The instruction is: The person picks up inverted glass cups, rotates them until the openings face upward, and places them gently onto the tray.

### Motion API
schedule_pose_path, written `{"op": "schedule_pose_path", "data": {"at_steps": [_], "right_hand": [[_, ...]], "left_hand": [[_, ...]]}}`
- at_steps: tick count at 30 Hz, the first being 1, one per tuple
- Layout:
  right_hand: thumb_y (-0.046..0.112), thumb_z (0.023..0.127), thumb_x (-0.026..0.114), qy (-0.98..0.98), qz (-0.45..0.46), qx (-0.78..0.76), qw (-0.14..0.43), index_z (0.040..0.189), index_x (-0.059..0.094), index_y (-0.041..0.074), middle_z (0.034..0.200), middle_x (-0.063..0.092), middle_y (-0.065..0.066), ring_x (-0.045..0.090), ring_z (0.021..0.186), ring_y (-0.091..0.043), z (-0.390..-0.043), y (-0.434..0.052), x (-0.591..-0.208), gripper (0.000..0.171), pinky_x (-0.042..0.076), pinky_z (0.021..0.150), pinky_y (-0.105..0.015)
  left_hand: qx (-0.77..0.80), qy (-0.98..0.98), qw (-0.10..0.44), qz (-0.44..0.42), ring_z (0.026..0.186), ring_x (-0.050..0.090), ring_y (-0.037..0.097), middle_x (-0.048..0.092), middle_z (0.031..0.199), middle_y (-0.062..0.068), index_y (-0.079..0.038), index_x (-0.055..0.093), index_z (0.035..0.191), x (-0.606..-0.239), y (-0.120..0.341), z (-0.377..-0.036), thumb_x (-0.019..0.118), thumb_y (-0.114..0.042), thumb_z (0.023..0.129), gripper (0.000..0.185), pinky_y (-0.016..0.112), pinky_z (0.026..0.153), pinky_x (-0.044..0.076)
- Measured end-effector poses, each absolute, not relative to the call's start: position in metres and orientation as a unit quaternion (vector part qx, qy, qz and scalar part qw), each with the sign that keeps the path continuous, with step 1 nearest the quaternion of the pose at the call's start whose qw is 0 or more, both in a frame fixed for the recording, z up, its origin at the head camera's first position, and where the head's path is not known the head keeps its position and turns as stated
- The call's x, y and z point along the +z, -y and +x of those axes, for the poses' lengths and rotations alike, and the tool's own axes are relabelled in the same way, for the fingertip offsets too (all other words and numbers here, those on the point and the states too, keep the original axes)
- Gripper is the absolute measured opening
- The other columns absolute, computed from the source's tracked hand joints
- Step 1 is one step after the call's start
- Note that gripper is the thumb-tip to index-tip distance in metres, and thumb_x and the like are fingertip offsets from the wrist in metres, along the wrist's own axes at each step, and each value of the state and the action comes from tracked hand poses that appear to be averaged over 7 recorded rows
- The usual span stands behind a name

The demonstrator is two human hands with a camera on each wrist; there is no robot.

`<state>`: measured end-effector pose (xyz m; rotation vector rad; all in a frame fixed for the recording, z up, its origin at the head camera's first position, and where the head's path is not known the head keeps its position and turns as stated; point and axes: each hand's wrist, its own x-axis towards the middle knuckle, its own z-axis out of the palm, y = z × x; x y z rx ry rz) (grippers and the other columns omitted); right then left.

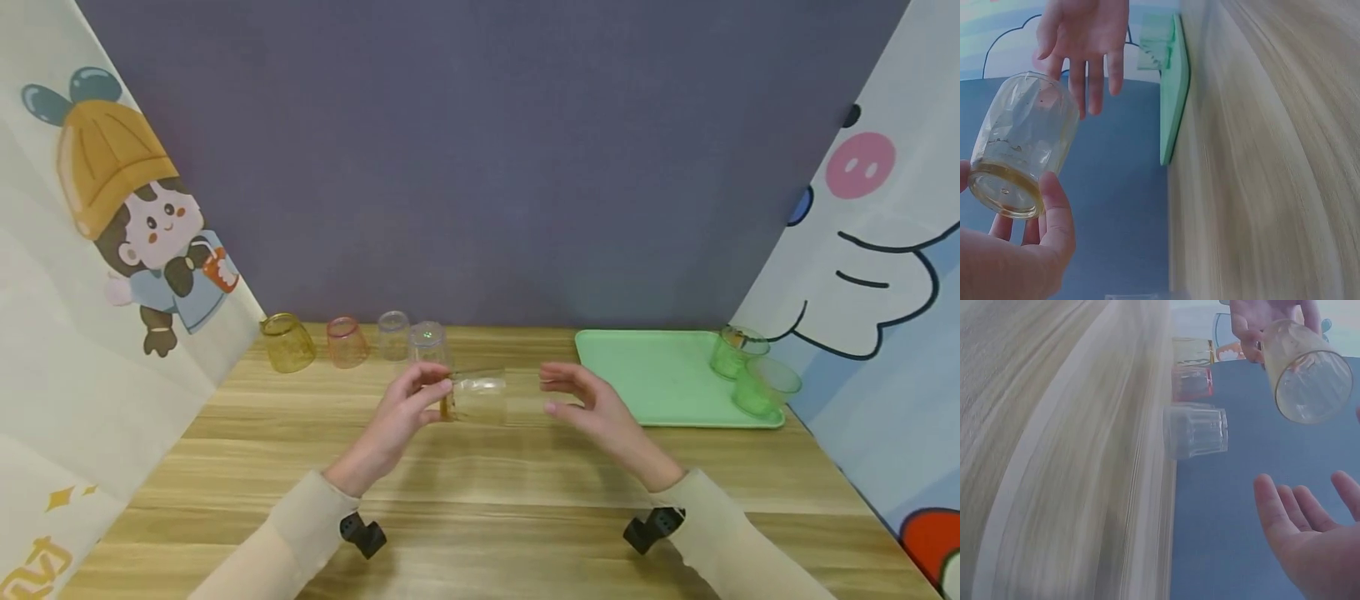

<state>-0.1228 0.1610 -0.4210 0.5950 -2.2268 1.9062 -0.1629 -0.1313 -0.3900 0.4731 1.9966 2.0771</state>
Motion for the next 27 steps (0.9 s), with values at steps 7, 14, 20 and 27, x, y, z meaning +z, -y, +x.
{"op": "schedule_pose_path", "data": {"at_steps": [7,14,20,27], "right_hand": [[-0.001,0.094,0.067,0.741,0.222,0.629,0.074,0.142,0.047,-0.010,0.139,0.054,-0.026,0.052,0.127,-0.043,-0.123,-0.155,-0.422,0.053,0.052,0.098,-0.035],[0.001,0.093,0.068,0.730,0.223,0.644,0.053,0.146,0.044,-0.006,0.147,0.048,-0.025,0.047,0.132,-0.045,-0.118,-0.148,-0.418,0.059,0.050,0.102,-0.044],[0.003,0.092,0.070,0.726,0.220,0.650,0.045,0.148,0.044,-0.003,0.148,0.048,-0.021,0.047,0.133,-0.043,-0.118,-0.144,-0.418,0.062,0.051,0.101,-0.041],[0.004,0.090,0.072,0.722,0.208,0.658,0.036,0.149,0.044,-0.002,0.148,0.047,-0.021,0.046,0.132,-0.039,-0.119,-0.140,-0.419,0.065,0.051,0.099,-0.039]], "left_hand": [[0.713,-0.671,0.122,0.160,0.109,0.052,0.021,0.052,0.119,0.009,0.003,0.051,0.130,-0.392,0.127,-0.160,0.058,-0.012,0.100,0.034,0.041,0.089,0.054],[0.715,-0.669,0.131,0.153,0.112,0.052,0.022,0.053,0.122,0.009,0.002,0.051,0.130,-0.395,0.122,-0.158,0.060,-0.014,0.100,0.036,0.040,0.090,0.052],[0.716,-0.667,0.142,0.150,0.113,0.052,0.022,0.053,0.124,0.011,0.002,0.052,0.131,-0.397,0.118,-0.159,0.060,-0.016,0.100,0.037,0.040,0.090,0.053],[0.715,-0.666,0.154,0.149,0.115,0.050,0.023,0.052,0.124,0.011,0.002,0.052,0.130,-0.397,0.114,-0.159,0.059,-0.017,0.101,0.036,0.040,0.091,0.053]]}}
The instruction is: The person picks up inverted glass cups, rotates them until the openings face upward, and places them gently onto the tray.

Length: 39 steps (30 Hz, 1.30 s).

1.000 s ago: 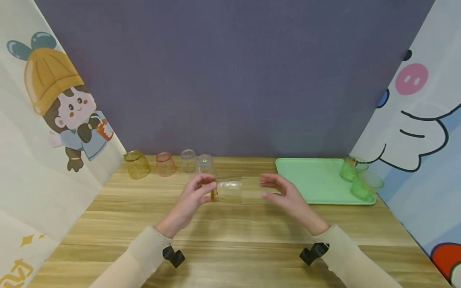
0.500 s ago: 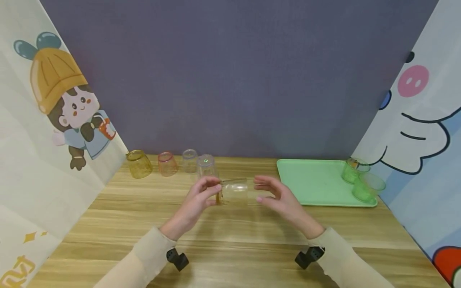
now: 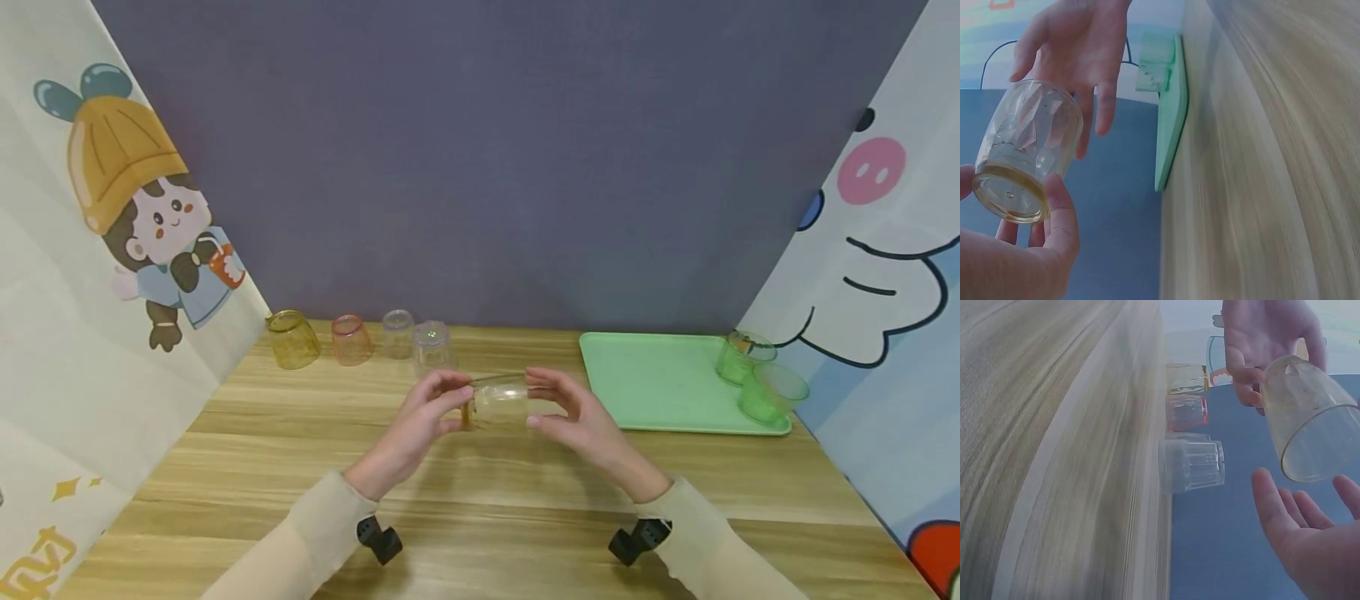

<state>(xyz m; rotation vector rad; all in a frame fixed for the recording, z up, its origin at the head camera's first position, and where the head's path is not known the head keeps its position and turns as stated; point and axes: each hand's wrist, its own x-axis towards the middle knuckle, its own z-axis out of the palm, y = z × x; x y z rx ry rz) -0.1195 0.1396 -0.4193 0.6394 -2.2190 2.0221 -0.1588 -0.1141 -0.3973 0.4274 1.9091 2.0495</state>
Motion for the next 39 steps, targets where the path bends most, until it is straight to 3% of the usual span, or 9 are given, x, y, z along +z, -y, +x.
{"op": "schedule_pose_path", "data": {"at_steps": [18,27,39], "right_hand": [[0.001,0.089,0.074,0.708,0.212,0.672,0.041,0.144,0.048,-0.004,0.137,0.053,-0.024,0.056,0.121,-0.021,-0.119,-0.139,-0.420,0.061,0.056,0.094,-0.037],[0.003,0.089,0.076,0.734,0.207,0.645,0.048,0.143,0.050,-0.006,0.137,0.054,-0.023,0.054,0.120,-0.027,-0.119,-0.143,-0.416,0.061,0.056,0.092,-0.033],[0.004,0.090,0.075,0.775,0.215,0.593,0.039,0.143,0.052,-0.001,0.138,0.056,-0.019,0.053,0.123,-0.038,-0.121,-0.152,-0.410,0.058,0.056,0.093,-0.039]], "left_hand": [[0.702,-0.670,0.178,0.162,0.112,0.052,0.020,0.053,0.122,0.008,0.002,0.051,0.131,-0.401,0.106,-0.158,0.061,-0.018,0.099,0.039,0.040,0.089,0.053],[0.668,-0.701,0.169,0.183,0.107,0.056,0.019,0.055,0.121,0.010,0.004,0.052,0.133,-0.403,0.108,-0.163,0.062,-0.018,0.100,0.041,0.039,0.092,0.053],[0.588,-0.764,0.112,0.240,0.099,0.061,0.017,0.064,0.116,0.015,0.007,0.058,0.124,-0.405,0.107,-0.168,0.062,-0.016,0.101,0.033,0.039,0.088,0.055]]}}
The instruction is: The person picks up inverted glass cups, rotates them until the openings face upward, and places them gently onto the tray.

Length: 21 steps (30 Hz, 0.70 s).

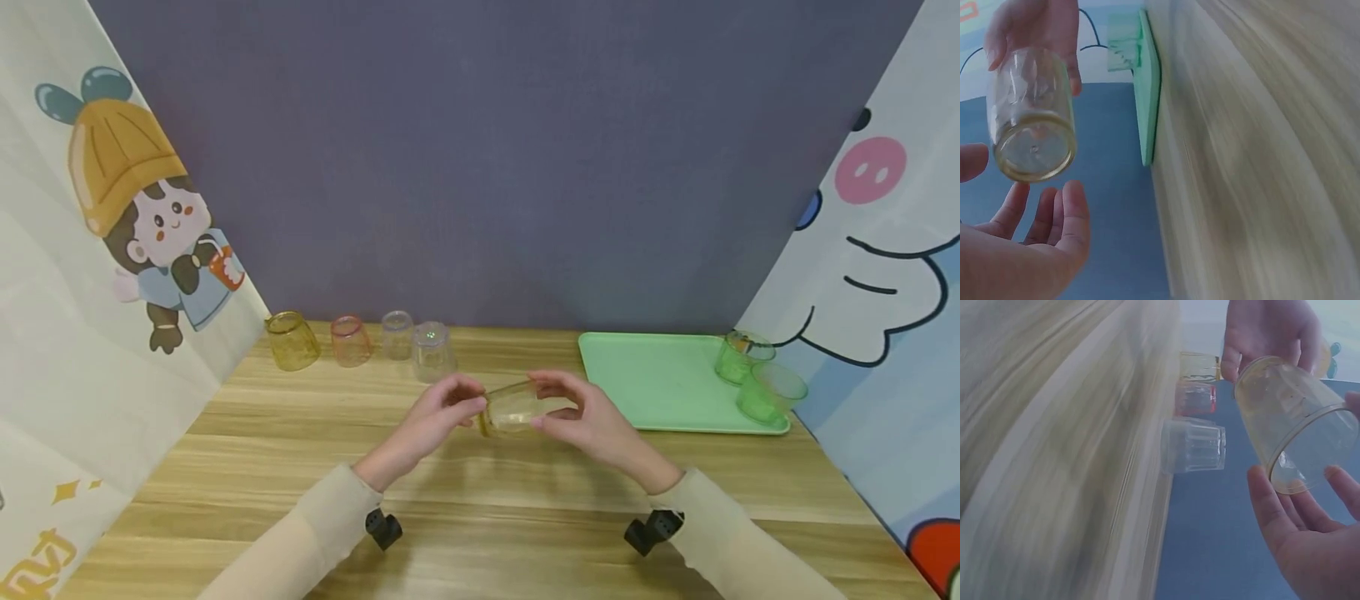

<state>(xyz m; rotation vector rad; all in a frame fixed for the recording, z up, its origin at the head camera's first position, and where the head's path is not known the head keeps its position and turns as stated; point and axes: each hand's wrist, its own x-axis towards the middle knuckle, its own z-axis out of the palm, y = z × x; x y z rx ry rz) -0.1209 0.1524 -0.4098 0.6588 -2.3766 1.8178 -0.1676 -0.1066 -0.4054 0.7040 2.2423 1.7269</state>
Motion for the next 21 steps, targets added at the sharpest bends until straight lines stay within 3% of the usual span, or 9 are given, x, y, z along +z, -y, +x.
{"op": "schedule_pose_path", "data": {"at_steps": [4,11,21], "right_hand": [[0.006,0.091,0.075,0.790,0.220,0.571,0.028,0.143,0.053,0.004,0.139,0.056,-0.017,0.052,0.126,-0.039,-0.122,-0.158,-0.407,0.057,0.055,0.094,-0.046],[0.016,0.090,0.079,0.819,0.216,0.532,0.022,0.143,0.055,0.008,0.137,0.057,-0.014,0.053,0.125,-0.038,-0.125,-0.171,-0.404,0.059,0.055,0.092,-0.045],[0.018,0.088,0.081,0.840,0.217,0.497,0.019,0.142,0.055,0.006,0.137,0.056,-0.016,0.053,0.125,-0.039,-0.127,-0.181,-0.397,0.061,0.055,0.092,-0.052]], "left_hand": [[0.541,-0.798,0.090,0.248,0.102,0.060,0.020,0.065,0.114,0.010,0.002,0.062,0.122,-0.405,0.108,-0.170,0.063,-0.019,0.101,0.030,0.039,0.088,0.054],[0.443,-0.851,0.045,0.279,0.099,0.062,0.022,0.066,0.111,0.009,-0.004,0.065,0.116,-0.412,0.114,-0.179,0.065,-0.016,0.098,0.022,0.038,0.083,0.053],[0.357,-0.897,0.014,0.260,0.105,0.059,0.027,0.064,0.114,0.012,-0.007,0.066,0.116,-0.411,0.119,-0.191,0.066,-0.018,0.096,0.022,0.047,0.094,0.049]]}}
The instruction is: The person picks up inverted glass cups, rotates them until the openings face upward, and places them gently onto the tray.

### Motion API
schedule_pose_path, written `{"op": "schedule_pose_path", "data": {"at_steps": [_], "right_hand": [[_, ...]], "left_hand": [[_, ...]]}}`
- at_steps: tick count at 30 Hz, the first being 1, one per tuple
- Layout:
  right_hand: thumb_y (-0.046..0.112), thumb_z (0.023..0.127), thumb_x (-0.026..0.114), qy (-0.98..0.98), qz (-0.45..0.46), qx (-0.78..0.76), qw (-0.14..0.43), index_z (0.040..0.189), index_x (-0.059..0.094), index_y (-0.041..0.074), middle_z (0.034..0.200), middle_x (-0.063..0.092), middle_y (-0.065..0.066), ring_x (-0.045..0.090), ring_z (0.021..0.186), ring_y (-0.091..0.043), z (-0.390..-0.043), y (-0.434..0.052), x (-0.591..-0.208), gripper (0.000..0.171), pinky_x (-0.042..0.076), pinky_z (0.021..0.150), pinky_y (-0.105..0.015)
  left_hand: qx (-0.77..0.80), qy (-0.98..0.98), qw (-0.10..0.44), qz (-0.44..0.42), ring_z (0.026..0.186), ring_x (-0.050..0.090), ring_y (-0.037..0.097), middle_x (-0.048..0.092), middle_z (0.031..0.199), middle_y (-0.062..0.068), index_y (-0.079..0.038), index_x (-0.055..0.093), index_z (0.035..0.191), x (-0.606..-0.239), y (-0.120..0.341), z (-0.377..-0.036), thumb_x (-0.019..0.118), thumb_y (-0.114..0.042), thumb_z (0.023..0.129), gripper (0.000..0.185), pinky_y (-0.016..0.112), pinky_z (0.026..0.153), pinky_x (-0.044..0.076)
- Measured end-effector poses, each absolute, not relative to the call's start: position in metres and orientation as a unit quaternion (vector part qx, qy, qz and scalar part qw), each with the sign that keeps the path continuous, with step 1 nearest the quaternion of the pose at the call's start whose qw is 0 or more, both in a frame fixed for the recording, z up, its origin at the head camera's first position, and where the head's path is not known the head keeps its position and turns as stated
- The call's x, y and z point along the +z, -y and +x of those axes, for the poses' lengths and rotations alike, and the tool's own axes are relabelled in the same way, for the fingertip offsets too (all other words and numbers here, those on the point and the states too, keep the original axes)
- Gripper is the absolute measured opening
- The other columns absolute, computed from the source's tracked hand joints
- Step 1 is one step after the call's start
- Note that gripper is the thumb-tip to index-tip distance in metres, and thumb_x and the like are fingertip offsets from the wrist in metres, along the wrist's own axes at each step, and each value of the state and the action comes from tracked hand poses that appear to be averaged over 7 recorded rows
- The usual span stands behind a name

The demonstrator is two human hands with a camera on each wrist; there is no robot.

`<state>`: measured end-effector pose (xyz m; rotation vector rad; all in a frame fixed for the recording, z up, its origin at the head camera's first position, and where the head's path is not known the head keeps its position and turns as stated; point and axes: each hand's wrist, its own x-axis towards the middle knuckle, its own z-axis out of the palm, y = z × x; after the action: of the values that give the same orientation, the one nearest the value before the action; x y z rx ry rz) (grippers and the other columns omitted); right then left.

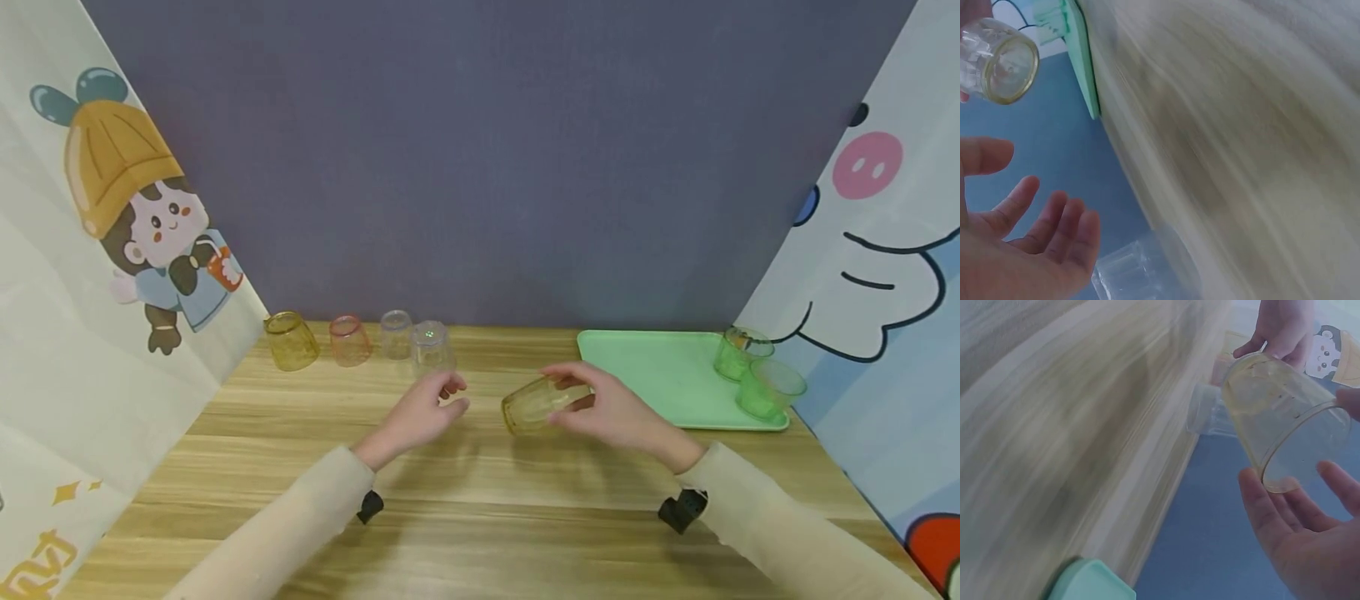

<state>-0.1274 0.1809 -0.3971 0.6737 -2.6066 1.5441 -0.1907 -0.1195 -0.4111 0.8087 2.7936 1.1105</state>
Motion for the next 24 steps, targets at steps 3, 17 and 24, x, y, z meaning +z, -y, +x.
{"op": "schedule_pose_path", "data": {"at_steps": [3,17,24], "right_hand": [[0.019,0.088,0.081,0.847,0.217,0.485,0.016,0.142,0.055,0.004,0.136,0.056,-0.017,0.052,0.124,-0.039,-0.128,-0.183,-0.394,0.062,0.057,0.090,-0.045],[0.025,0.088,0.079,0.896,0.230,0.381,0.006,0.142,0.057,0.008,0.137,0.057,-0.011,0.053,0.119,-0.034,-0.129,-0.196,-0.385,0.060,0.055,0.088,-0.050],[0.024,0.088,0.076,0.927,0.219,0.305,-0.005,0.143,0.057,0.009,0.133,0.058,-0.008,0.054,0.120,-0.032,-0.129,-0.205,-0.379,0.060,0.052,0.090,-0.046]], "left_hand": [[0.338,-0.905,0.016,0.258,0.109,0.058,0.029,0.063,0.117,0.012,-0.008,0.065,0.117,-0.409,0.122,-0.193,0.065,-0.020,0.097,0.024,0.048,0.094,0.048],[0.235,-0.930,-0.051,0.277,0.115,0.054,0.036,0.058,0.122,0.015,-0.005,0.063,0.122,-0.401,0.131,-0.218,0.063,-0.024,0.096,0.032,0.052,0.097,0.046],[0.128,-0.941,-0.116,0.292,0.111,0.055,0.039,0.057,0.123,0.017,-0.004,0.061,0.129,-0.395,0.133,-0.230,0.065,-0.023,0.096,0.039,0.055,0.089,0.048]]}}
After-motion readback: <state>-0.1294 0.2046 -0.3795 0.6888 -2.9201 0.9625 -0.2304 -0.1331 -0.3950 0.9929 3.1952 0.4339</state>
